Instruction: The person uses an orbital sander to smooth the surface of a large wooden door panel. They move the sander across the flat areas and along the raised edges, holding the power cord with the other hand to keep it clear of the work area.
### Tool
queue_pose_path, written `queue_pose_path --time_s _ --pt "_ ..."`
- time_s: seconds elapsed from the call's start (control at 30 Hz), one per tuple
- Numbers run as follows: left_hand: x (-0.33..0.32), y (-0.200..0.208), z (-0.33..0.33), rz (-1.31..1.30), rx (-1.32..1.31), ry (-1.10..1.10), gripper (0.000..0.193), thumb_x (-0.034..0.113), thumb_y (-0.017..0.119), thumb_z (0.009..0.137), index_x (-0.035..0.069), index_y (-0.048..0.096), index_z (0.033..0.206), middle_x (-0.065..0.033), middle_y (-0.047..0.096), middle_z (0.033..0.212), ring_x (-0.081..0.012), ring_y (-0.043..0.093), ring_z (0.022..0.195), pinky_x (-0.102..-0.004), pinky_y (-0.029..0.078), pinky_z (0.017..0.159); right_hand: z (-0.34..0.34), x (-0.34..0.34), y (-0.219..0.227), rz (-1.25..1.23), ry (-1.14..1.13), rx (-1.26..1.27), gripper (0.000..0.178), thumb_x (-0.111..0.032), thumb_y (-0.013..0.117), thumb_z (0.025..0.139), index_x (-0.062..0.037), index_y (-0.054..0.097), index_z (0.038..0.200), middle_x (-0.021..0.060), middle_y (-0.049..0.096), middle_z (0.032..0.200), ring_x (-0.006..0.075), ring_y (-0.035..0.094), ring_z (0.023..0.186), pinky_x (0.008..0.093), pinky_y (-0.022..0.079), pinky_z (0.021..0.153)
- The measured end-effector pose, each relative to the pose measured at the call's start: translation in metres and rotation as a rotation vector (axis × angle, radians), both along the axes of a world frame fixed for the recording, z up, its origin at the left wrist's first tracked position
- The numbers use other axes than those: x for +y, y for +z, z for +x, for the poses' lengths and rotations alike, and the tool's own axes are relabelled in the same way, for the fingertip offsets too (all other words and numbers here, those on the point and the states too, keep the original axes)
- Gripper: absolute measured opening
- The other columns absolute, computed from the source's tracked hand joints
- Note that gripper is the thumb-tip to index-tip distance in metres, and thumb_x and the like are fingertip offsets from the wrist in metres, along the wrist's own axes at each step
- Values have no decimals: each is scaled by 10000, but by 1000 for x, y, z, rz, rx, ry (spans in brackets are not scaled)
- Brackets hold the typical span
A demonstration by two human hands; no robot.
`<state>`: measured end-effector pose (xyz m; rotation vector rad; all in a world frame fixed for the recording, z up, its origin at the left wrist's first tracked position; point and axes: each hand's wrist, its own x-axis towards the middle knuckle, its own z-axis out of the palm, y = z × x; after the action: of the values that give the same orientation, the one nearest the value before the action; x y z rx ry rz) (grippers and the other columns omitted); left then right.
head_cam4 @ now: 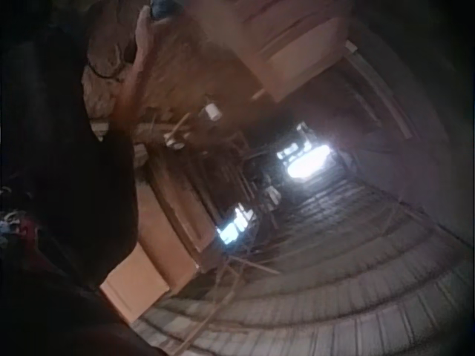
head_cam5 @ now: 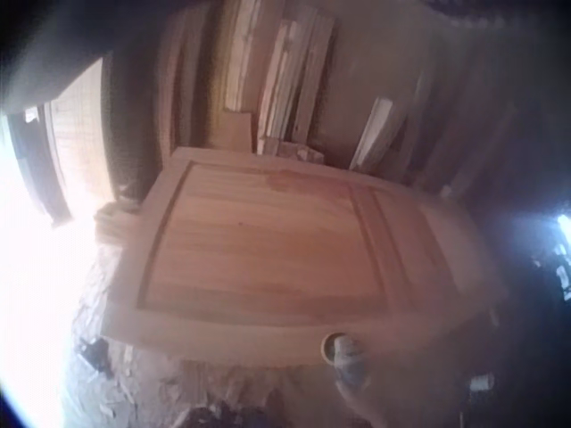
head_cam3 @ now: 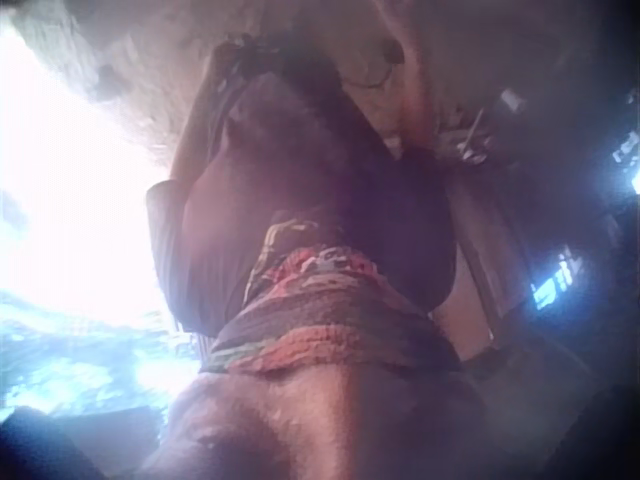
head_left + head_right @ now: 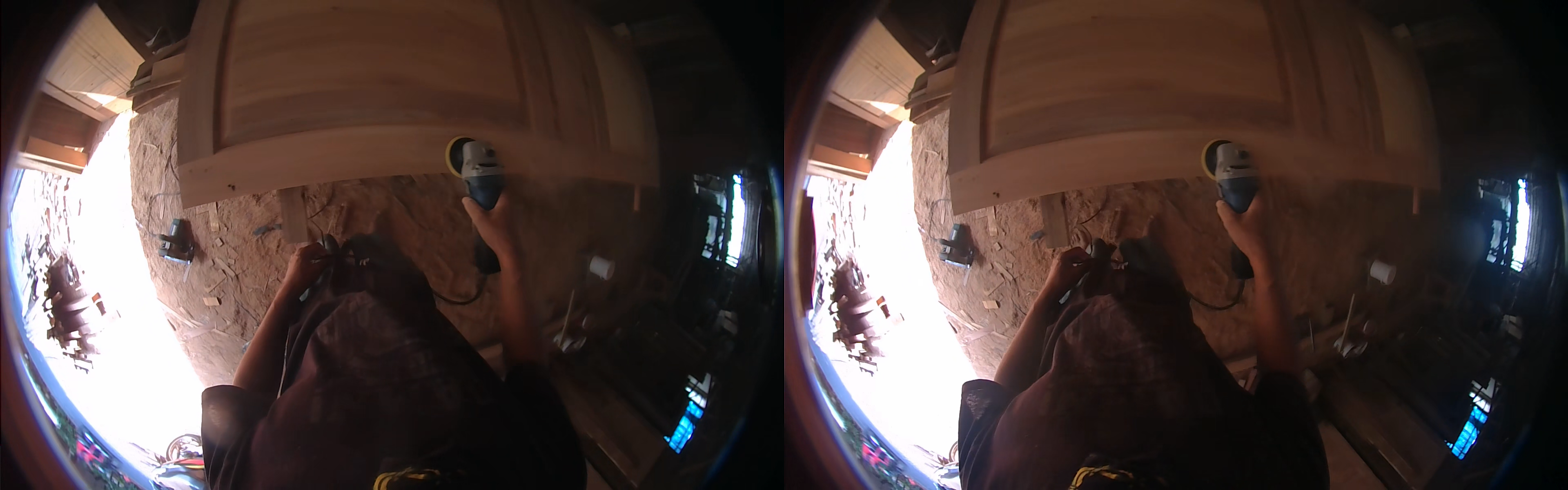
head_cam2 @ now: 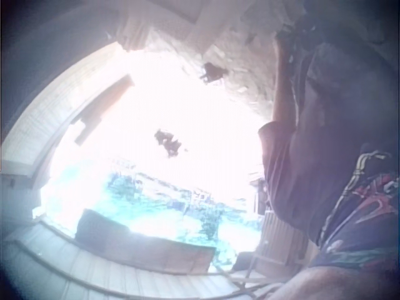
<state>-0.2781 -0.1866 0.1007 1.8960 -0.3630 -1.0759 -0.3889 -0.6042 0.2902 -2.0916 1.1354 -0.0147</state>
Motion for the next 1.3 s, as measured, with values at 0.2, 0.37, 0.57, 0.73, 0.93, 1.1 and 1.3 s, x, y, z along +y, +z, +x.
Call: queue_pose_path --time_s 0.2,0.37,0.57,0.73,0.93,1.1,1.3 --pt "-48 -11 -22 -65 35 -13 217 175 849 969 1 815 1094 -90 801 1034 -192 784 1024 -355 620 909 -65 -101 -23 -30 -137 -77 551 -393 869 899 20 690 1217 81 725 996 187 718 879 389 577 803" --pt "-41 -13 -46 67 9 -88 220 204 836 977 17 819 1092 -110 805 1012 -219 787 994 -390 619 893 -114 -175 -23 211 -370 23 538 -461 872 920 -34 693 1194 43 693 940 164 695 848 370 563 793" --pt "12 20 -33 145 -92 58 282 297 875 946 36 812 1033 -122 809 987 -244 784 951 -404 599 866 -34 -53 13 311 -251 -122 560 -442 854 930 -25 667 1253 87 708 1018 212 716 939 410 573 884" --pt "71 28 -25 215 -83 240 294 314 881 923 41 831 1024 -144 822 988 -266 808 958 -420 606 867 98 105 17 297 263 -263 506 -332 885 858 -38 693 1222 48 720 1060 236 707 912 417 580 859" --pt "148 24 -30 269 -45 448 330 314 882 922 8 816 1027 -135 824 960 -243 787 910 -396 592 848 212 264 -21 105 684 -132 603 -329 883 856 49 655 1267 283 768 1113 486 773 1027 553 612 921" --pt "172 28 -38 287 5 503 335 334 884 909 17 802 978 -119 820 940 -228 777 898 -390 583 832 207 277 -15 -12 624 -35 621 -318 871 864 82 632 1273 336 759 1136 517 765 1061 566 610 947" --pt "145 8 -22 209 20 379 325 328 884 904 28 820 1012 -122 820 947 -234 792 928 -392 591 855 168 215 -14 -19 493 -15 674 -301 858 878 72 608 1380 325 738 1257 495 740 1173 546 584 1016"
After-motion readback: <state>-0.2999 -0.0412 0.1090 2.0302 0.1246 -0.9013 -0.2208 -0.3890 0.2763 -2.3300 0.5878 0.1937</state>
